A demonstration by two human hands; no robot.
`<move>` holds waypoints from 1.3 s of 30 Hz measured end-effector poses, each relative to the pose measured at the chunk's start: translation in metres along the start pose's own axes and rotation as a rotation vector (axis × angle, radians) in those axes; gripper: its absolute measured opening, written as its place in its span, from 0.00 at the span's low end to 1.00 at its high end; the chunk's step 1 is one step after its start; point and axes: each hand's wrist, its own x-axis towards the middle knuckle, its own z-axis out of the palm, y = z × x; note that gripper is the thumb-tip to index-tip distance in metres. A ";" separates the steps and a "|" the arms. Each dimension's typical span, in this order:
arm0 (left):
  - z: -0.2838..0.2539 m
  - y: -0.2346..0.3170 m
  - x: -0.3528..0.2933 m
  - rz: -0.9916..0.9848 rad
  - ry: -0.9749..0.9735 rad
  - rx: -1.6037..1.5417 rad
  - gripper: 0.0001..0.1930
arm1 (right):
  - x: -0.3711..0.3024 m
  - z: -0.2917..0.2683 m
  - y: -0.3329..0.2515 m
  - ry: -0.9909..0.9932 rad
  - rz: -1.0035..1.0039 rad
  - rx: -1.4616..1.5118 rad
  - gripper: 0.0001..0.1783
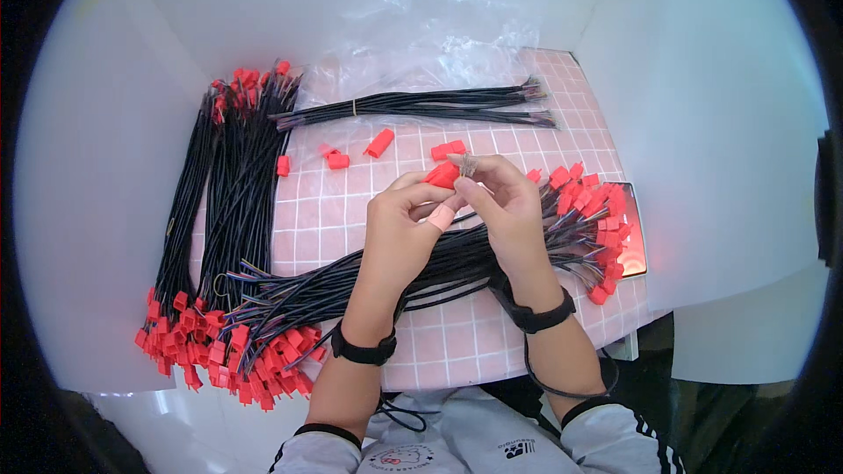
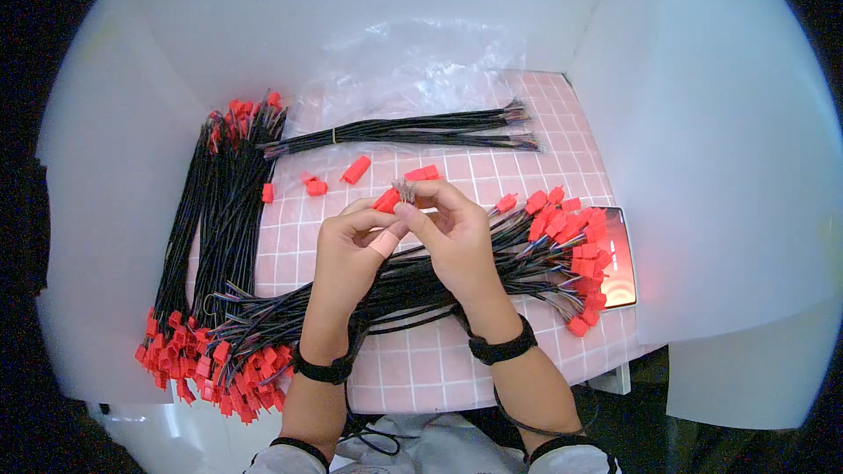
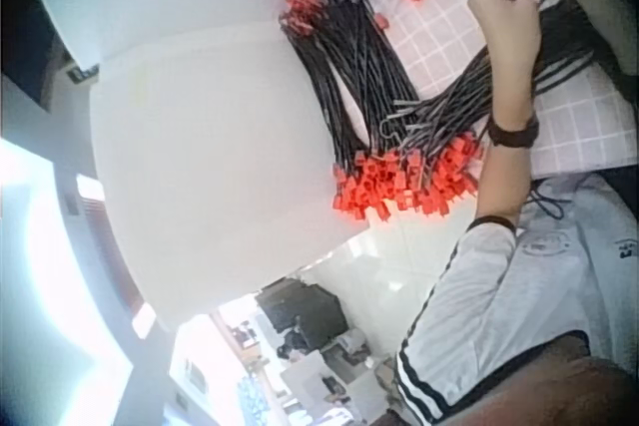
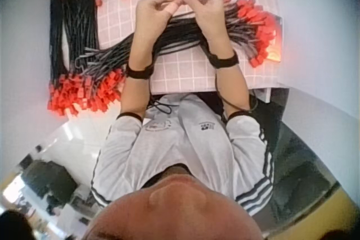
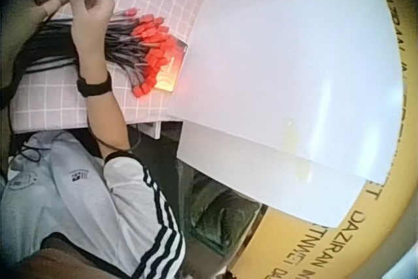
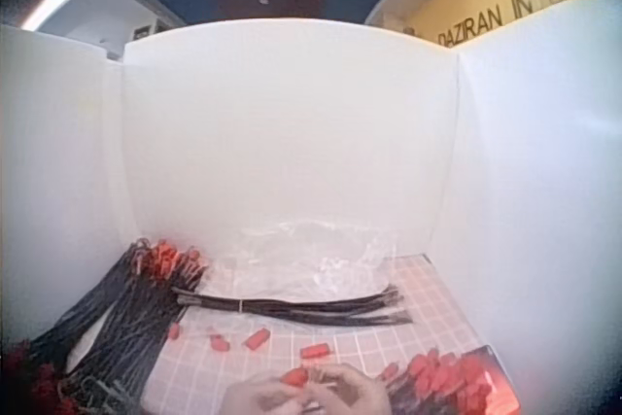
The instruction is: Insert small colored wires into a red plastic connector housing to assemble a cable harness.
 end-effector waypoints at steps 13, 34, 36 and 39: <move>0.007 0.006 0.003 -0.013 0.187 -0.138 0.06 | 0.001 -0.010 0.002 0.029 0.014 0.023 0.10; -0.015 0.004 0.008 -0.202 0.105 -0.478 0.17 | -0.003 0.001 0.003 0.077 0.104 0.234 0.07; -0.015 0.005 0.008 -0.217 0.102 -0.500 0.18 | -0.003 -0.001 0.006 0.039 0.084 0.220 0.07; -0.017 0.005 0.008 -0.184 0.050 -0.490 0.18 | -0.004 0.003 0.005 0.018 0.088 0.230 0.08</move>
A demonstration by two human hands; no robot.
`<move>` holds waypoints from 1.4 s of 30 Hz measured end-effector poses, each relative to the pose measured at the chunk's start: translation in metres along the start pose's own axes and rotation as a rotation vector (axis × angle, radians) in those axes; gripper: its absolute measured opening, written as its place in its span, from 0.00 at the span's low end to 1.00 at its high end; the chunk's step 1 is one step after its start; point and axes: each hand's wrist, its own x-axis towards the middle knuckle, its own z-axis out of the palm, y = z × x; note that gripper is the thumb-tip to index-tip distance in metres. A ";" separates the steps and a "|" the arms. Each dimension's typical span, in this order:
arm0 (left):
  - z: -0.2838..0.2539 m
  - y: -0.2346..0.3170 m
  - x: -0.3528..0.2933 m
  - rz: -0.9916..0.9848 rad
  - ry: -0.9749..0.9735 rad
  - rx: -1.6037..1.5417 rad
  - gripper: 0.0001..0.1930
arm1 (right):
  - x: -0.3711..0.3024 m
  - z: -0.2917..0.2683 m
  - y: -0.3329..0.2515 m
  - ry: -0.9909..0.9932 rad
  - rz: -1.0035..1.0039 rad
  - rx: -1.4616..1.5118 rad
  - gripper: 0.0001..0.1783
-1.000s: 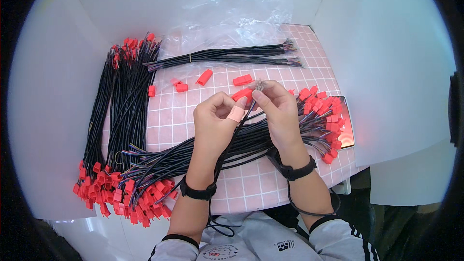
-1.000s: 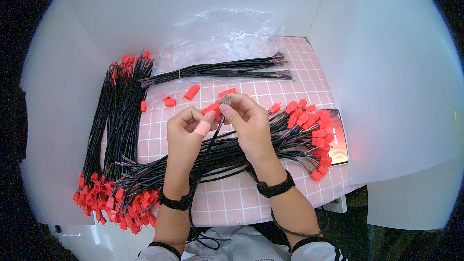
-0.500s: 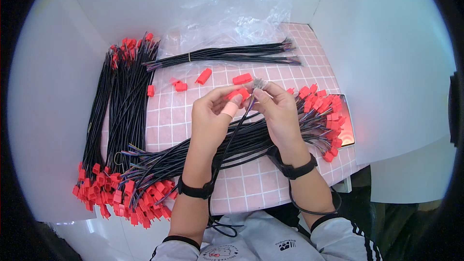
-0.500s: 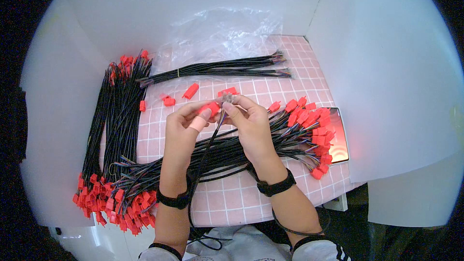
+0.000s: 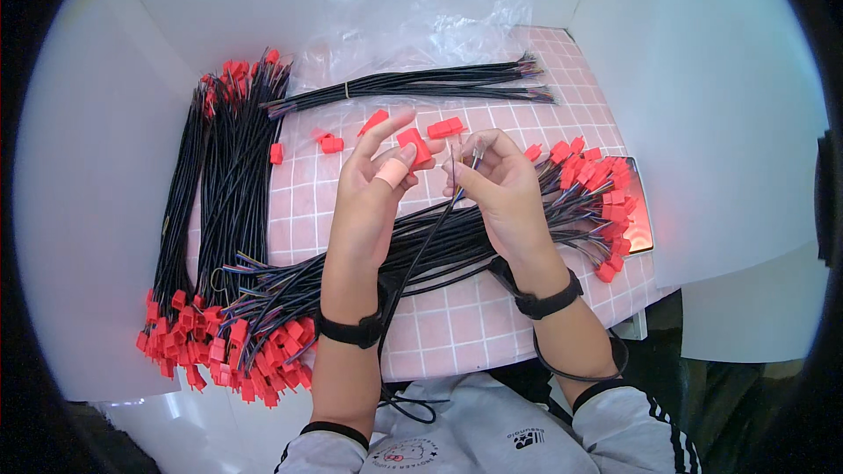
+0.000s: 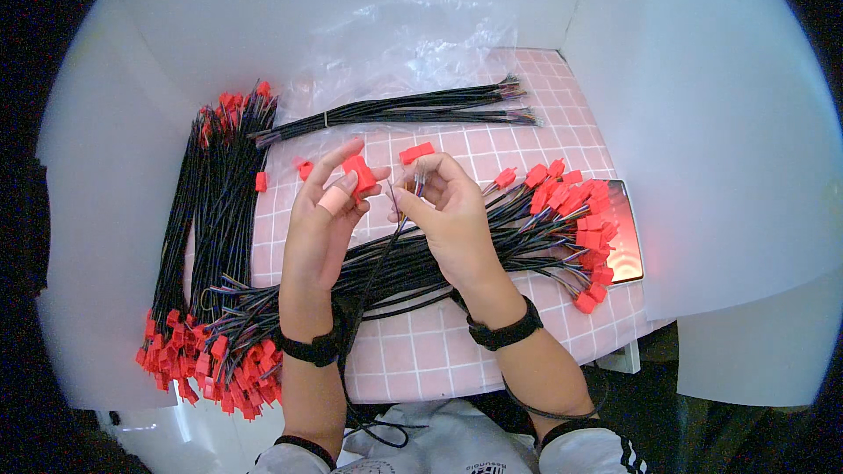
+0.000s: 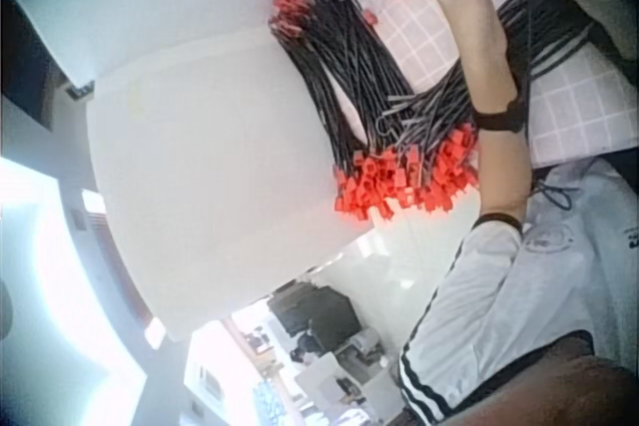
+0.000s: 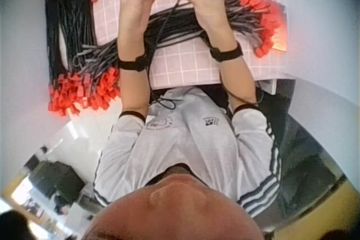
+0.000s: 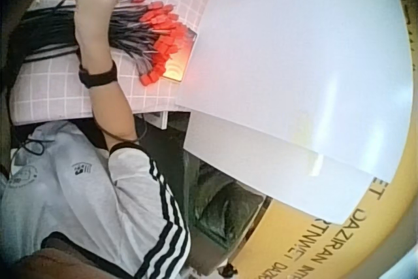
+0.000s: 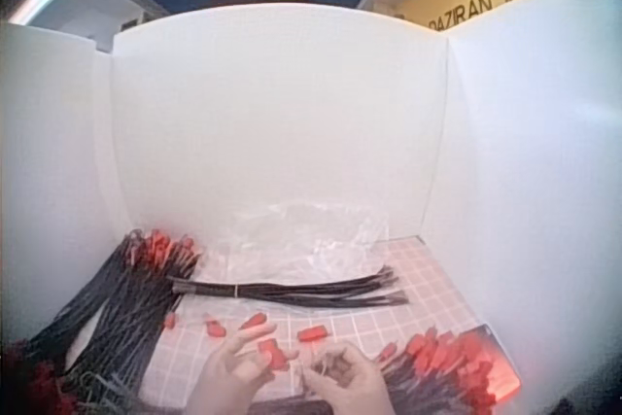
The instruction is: Insert small colored wires into a red plastic connector housing to assemble a cable harness.
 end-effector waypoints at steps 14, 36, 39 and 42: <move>0.002 0.001 -0.003 -0.028 0.002 -0.157 0.13 | -0.008 0.009 0.009 0.112 -0.210 -0.262 0.14; -0.003 -0.005 -0.002 0.004 -0.127 -0.138 0.11 | -0.007 0.008 0.011 0.106 -0.365 -0.249 0.10; -0.004 -0.006 -0.001 -0.011 -0.192 -0.154 0.11 | -0.006 0.008 0.013 0.133 -0.377 -0.266 0.10; 0.000 -0.004 -0.002 -0.054 -0.117 -0.163 0.09 | -0.007 0.006 0.015 0.168 -0.395 -0.333 0.10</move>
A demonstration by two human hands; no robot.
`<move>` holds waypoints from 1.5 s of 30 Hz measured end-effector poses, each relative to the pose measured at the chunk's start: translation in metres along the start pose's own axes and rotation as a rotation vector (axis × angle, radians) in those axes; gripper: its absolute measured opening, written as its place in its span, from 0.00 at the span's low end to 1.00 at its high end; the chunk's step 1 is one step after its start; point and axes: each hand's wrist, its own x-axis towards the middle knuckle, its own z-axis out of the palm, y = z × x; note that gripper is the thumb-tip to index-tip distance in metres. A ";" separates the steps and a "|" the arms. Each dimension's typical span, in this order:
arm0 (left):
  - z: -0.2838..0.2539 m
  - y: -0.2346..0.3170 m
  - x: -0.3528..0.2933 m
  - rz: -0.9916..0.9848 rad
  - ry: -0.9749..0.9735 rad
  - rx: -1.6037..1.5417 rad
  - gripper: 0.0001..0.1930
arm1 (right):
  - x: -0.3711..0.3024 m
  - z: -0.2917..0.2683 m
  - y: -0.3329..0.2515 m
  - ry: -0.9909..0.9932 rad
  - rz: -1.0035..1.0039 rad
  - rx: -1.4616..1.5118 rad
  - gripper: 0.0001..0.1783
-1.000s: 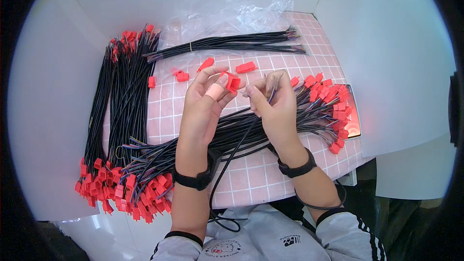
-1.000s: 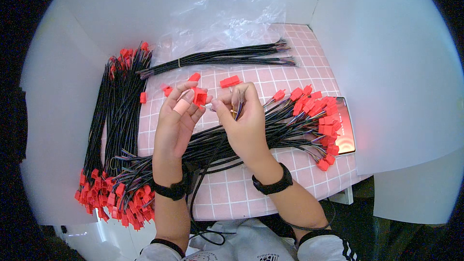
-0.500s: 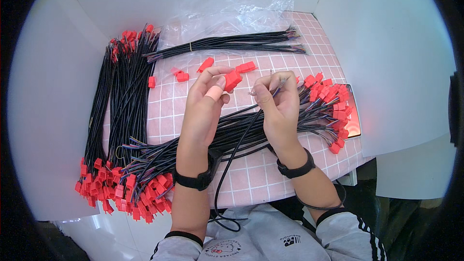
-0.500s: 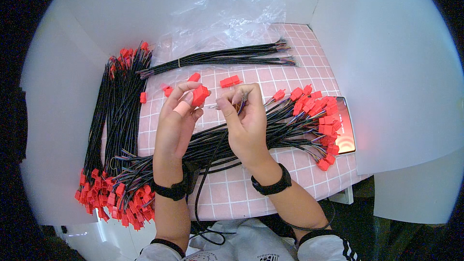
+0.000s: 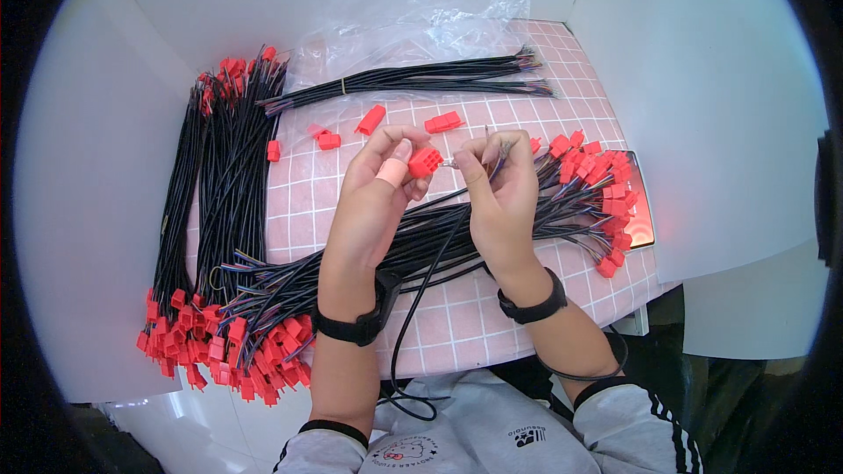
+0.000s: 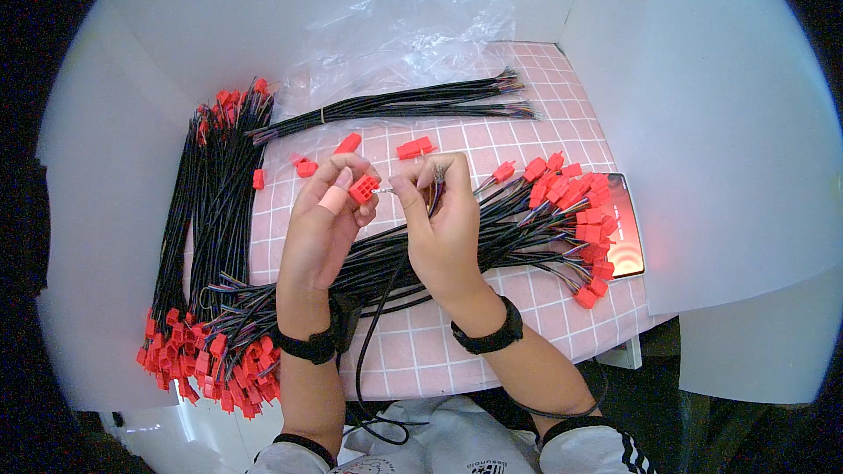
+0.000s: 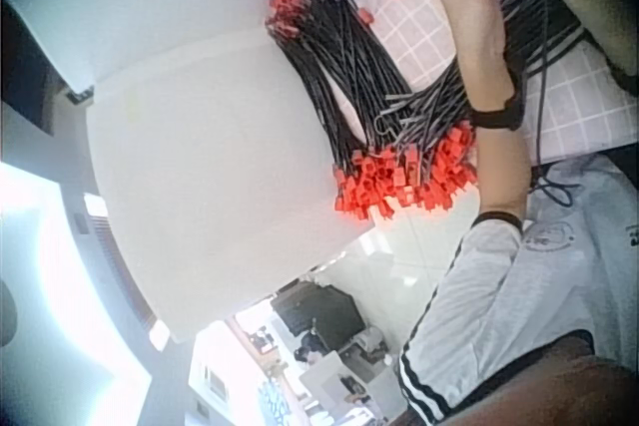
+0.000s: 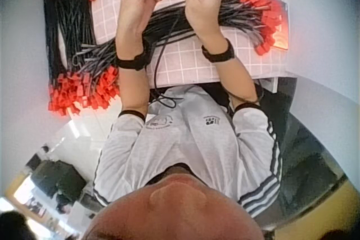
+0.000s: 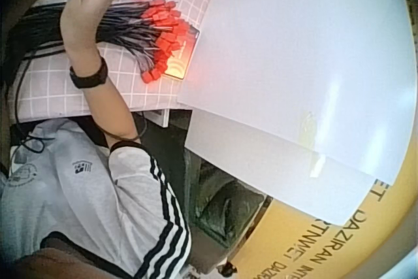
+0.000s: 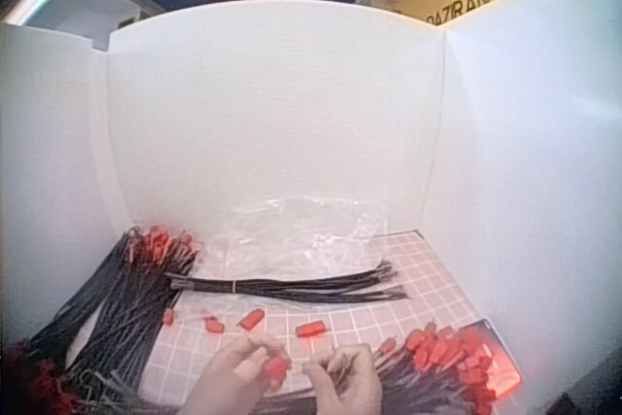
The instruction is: Insert small colored wires into a red plastic connector housing to assemble a cable harness.
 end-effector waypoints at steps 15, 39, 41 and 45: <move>0.001 0.002 0.000 -0.010 0.004 0.189 0.14 | -0.001 0.000 -0.001 0.022 -0.105 -0.124 0.09; -0.003 0.006 0.002 0.040 0.065 0.003 0.16 | 0.004 0.000 -0.016 -0.175 0.328 0.283 0.07; -0.003 0.007 0.001 0.038 0.080 -0.038 0.17 | 0.004 -0.001 -0.016 -0.165 0.375 0.300 0.07; -0.008 0.006 0.002 0.031 0.020 -0.063 0.18 | 0.002 -0.004 -0.015 -0.137 0.360 0.318 0.07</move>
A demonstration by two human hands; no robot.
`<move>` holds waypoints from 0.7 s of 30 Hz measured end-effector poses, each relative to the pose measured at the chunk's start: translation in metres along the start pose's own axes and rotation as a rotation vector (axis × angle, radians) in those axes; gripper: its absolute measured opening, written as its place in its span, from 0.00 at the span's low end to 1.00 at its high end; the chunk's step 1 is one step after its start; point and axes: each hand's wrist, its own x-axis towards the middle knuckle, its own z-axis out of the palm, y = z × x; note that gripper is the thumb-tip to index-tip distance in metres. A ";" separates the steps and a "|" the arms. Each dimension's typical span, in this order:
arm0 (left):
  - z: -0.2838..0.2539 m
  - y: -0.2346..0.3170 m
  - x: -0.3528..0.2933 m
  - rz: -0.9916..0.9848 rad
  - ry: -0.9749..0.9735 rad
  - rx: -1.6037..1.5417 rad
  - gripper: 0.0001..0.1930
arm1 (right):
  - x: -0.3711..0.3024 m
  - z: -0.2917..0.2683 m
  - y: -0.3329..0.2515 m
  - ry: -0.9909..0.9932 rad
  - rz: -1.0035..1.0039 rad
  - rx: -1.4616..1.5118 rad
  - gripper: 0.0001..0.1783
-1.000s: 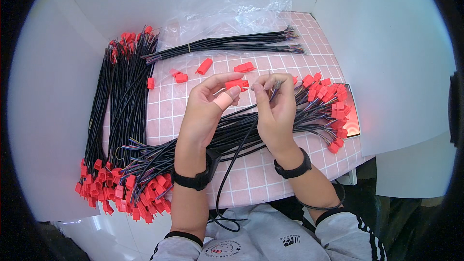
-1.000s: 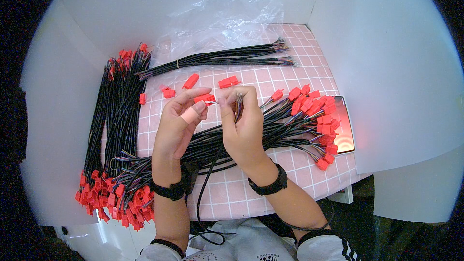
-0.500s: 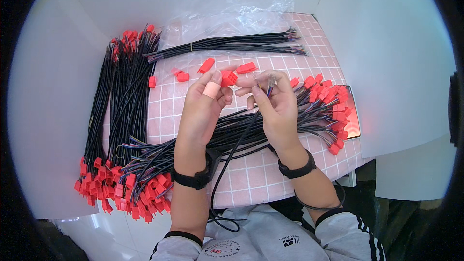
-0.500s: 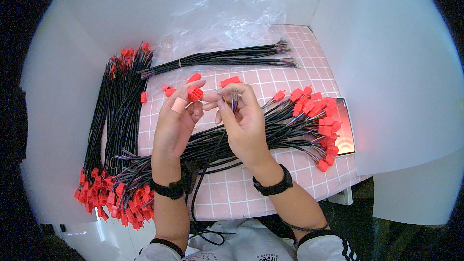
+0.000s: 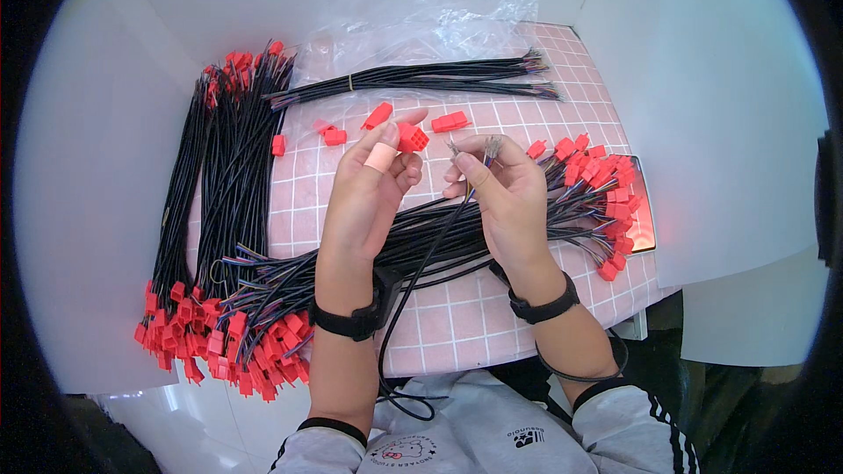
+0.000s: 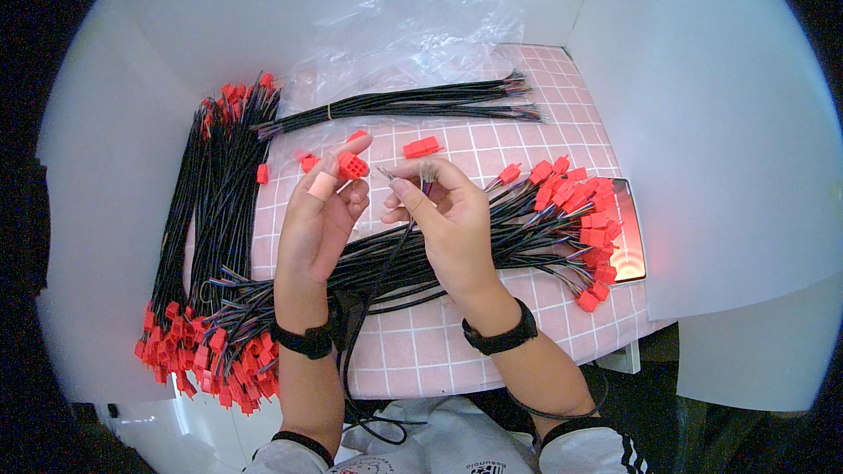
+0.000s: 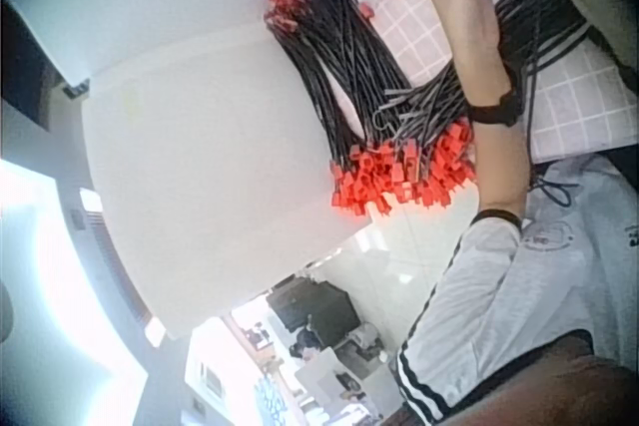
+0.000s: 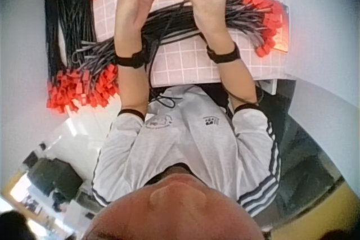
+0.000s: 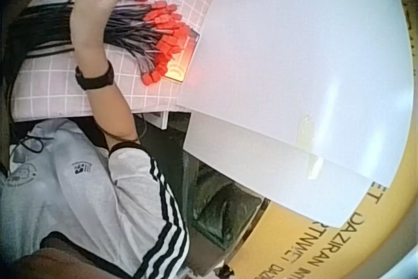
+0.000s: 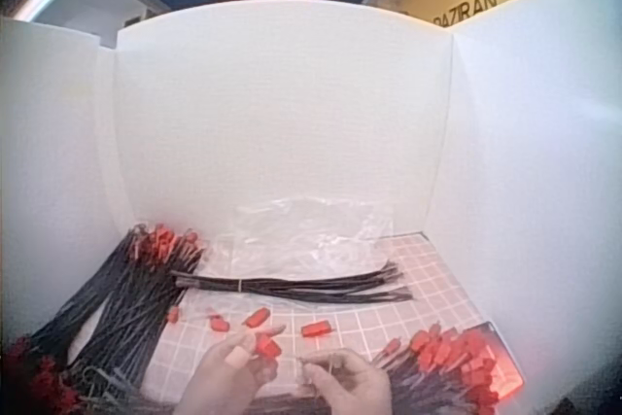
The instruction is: Insert small colored wires into a red plastic connector housing to assemble a cable harness.
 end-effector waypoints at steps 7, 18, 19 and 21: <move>0.001 0.000 -0.001 -0.034 -0.020 -0.006 0.20 | 0.000 0.002 -0.002 0.011 -0.030 -0.056 0.08; -0.003 -0.004 0.001 -0.004 0.019 -0.006 0.13 | -0.002 0.003 0.001 0.023 0.050 -0.104 0.06; -0.004 -0.004 0.001 -0.006 0.017 -0.019 0.12 | -0.002 0.003 0.000 0.029 0.057 -0.115 0.06; -0.005 -0.004 0.000 -0.008 0.015 -0.032 0.11 | -0.003 0.003 0.001 0.025 0.053 -0.117 0.06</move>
